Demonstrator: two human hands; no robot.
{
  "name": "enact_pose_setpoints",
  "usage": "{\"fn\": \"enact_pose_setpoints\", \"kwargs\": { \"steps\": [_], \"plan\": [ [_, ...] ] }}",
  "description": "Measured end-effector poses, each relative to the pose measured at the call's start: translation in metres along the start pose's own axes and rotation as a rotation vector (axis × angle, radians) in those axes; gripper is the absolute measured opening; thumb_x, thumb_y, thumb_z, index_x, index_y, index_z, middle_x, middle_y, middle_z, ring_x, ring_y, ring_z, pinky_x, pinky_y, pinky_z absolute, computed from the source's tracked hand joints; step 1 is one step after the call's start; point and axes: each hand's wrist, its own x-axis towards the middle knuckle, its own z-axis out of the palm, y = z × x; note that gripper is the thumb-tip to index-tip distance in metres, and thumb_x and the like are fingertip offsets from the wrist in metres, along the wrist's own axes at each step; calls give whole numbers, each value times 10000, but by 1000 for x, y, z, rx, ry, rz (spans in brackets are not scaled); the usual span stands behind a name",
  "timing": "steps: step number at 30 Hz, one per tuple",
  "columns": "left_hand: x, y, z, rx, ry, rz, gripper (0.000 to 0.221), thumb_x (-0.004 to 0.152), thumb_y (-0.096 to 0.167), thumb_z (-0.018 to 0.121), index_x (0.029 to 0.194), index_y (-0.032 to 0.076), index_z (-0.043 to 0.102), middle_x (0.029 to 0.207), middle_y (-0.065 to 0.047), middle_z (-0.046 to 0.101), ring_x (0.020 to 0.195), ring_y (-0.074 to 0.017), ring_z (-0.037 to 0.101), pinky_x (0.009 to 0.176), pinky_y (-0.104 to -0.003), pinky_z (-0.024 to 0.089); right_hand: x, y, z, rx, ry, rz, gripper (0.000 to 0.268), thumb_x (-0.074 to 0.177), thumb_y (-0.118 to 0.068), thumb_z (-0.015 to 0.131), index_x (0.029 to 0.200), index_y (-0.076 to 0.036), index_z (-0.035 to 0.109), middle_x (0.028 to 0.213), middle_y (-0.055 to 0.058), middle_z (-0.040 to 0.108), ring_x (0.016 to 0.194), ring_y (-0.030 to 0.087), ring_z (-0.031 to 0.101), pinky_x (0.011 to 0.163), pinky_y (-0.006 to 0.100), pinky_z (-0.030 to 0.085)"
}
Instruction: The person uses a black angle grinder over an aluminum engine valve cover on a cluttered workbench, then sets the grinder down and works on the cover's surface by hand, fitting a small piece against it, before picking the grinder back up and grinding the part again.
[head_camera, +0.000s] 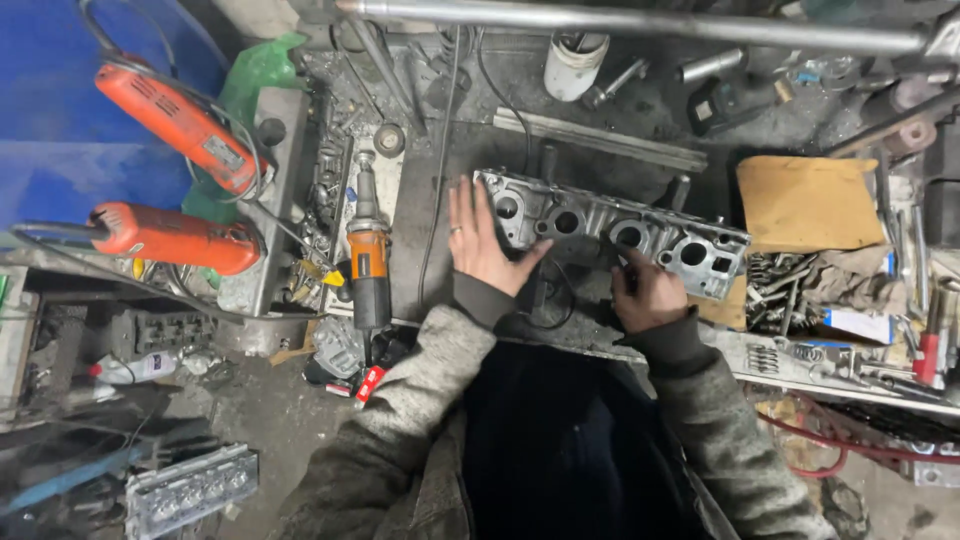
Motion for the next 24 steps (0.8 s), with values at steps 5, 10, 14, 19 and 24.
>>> {"fn": "enact_pose_setpoints", "kwargs": {
  "steps": [5, 10, 14, 19, 24],
  "plan": [
    [-55, -17, 38, 25, -127, 196, 491, 938, 331, 803, 1383, 202, 641, 1400, -56, 508, 1370, -278, 474, 1121, -464, 441, 3, -25, 14, 147, 61, -39, 522, 910, -161, 680, 1420, -80, 602, 793, 143, 741, 676, 296, 735, 644, 409, 589],
    [-47, 13, 20, -30, -215, 426, 443, 918, 234, 766, 1347, 213, 660, 1446, -49, 532, 1431, -291, 447, 1179, -492, 375, 2, -35, 21, 130, 98, 45, 455, 952, -156, 679, 1404, -116, 654, 785, 164, 726, 695, 295, 740, 671, 400, 592],
    [-50, 7, 23, -31, -277, 460, 502, 924, 242, 748, 1403, 181, 612, 1513, -86, 486, 1477, -335, 390, 1219, -536, 314, -2, -39, 28, 145, 195, -24, 429, 973, -126, 655, 1401, -109, 662, 889, 172, 750, 768, 292, 758, 719, 386, 608],
    [-48, -3, 26, 6, -349, 497, 578, 923, 263, 741, 1471, 196, 568, 1571, -90, 438, 1505, -339, 340, 1232, -559, 294, -9, -45, 38, 94, 259, -35, 417, 979, -108, 636, 1395, -104, 669, 933, 187, 755, 785, 307, 752, 720, 394, 605],
    [-51, -20, 28, 25, -402, 534, 622, 896, 259, 745, 1487, 219, 556, 1606, -74, 394, 1524, -328, 308, 1248, -559, 282, -11, -51, 54, 89, 295, 33, 416, 981, -95, 639, 1396, -86, 664, 920, 193, 751, 756, 296, 754, 702, 390, 606]
  ]
}}
